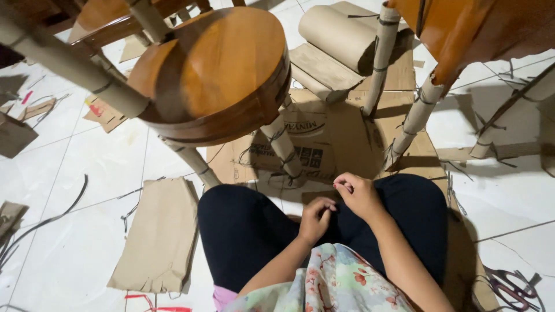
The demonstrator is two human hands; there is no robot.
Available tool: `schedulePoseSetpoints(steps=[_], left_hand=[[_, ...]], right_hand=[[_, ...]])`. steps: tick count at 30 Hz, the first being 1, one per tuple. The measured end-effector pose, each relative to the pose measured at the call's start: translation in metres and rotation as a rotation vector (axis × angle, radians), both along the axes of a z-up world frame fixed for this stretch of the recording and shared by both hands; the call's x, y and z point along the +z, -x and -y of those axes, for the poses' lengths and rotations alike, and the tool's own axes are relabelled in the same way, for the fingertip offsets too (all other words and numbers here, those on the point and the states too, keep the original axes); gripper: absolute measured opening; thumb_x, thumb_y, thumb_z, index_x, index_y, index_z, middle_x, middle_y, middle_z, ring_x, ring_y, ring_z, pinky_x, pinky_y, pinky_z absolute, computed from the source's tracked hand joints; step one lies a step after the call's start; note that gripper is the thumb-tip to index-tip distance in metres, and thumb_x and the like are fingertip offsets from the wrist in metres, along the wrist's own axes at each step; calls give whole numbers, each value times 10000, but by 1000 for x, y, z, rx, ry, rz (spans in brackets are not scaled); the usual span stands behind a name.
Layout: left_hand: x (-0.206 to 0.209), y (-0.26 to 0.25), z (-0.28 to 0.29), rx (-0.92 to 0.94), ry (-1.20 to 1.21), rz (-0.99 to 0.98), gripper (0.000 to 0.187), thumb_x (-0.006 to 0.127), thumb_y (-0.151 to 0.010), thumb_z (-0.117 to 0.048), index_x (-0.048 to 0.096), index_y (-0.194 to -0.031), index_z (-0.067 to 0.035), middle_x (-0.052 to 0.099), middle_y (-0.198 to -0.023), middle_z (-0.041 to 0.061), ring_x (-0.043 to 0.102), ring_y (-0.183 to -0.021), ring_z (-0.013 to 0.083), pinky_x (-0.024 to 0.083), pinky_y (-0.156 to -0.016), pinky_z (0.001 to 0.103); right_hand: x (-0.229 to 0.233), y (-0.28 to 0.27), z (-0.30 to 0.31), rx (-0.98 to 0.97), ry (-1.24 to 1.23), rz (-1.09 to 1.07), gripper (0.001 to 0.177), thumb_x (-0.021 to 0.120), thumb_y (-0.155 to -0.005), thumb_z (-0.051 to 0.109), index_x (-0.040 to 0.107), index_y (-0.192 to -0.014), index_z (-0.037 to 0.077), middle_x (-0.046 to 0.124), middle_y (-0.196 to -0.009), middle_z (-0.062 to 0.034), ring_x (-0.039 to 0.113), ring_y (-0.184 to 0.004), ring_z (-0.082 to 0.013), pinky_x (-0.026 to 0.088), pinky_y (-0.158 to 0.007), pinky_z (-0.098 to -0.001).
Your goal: The person wraps the legs and frame of a wooden stool with cardboard and secures it with black wire ties.
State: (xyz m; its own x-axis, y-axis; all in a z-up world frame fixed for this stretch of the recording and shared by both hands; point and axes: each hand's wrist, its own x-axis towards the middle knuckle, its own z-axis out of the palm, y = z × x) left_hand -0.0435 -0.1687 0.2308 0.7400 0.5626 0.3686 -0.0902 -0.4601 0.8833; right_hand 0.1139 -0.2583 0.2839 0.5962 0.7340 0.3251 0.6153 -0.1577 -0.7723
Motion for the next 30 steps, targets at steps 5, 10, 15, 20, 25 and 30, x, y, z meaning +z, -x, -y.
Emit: schedulePoseSetpoints(steps=[5,10,15,20,25,30], left_hand=[[30,0,17,97,83,190,252,613,-873,81,730,-820,-136,761,-938,50,720,-940,263,553,-898,374],[56,-4,44,176,264,355,186,594,-927,68,679,-848,-77,738,-948,121,703,-952,235,536,-892,385],[74,-4,73,102,931,385,176,575,-902,40,611,-959,-122,586,-777,-4,462,-642,38,390,-602,189],[111,20,73,19,1042,324,88,615,-950,-53,648,-1023,-90,678,-889,36,521,-700,44,417,-637,182],[106,25,70,-3,1057,270,144,583,-898,-9,657,-979,-102,632,-827,-13,510,-711,45,401,-650,199],[83,17,73,-91,1128,246,282,509,-780,49,627,-975,-117,611,-811,2,543,-695,58,434,-642,176]], right_hand=[[33,34,21,13,-148,53,129,796,-827,104,786,-939,167,643,-566,-74,680,-581,-254,556,-574,-365],[57,66,34,11,-249,66,128,776,-850,91,797,-938,182,771,-703,-31,748,-668,-230,599,-615,-332],[68,80,45,22,-286,157,118,638,-986,105,740,-1015,55,775,-963,-62,737,-847,-172,557,-810,-301],[87,101,49,6,-261,191,117,656,-985,101,744,-1038,45,774,-988,-71,734,-844,-169,565,-799,-295],[101,111,53,71,-228,269,134,654,-970,56,742,-1066,22,777,-1034,-102,751,-928,-205,588,-840,-314],[118,126,69,84,-186,223,121,656,-955,75,748,-1028,48,704,-1014,-106,691,-929,-224,543,-833,-317]])
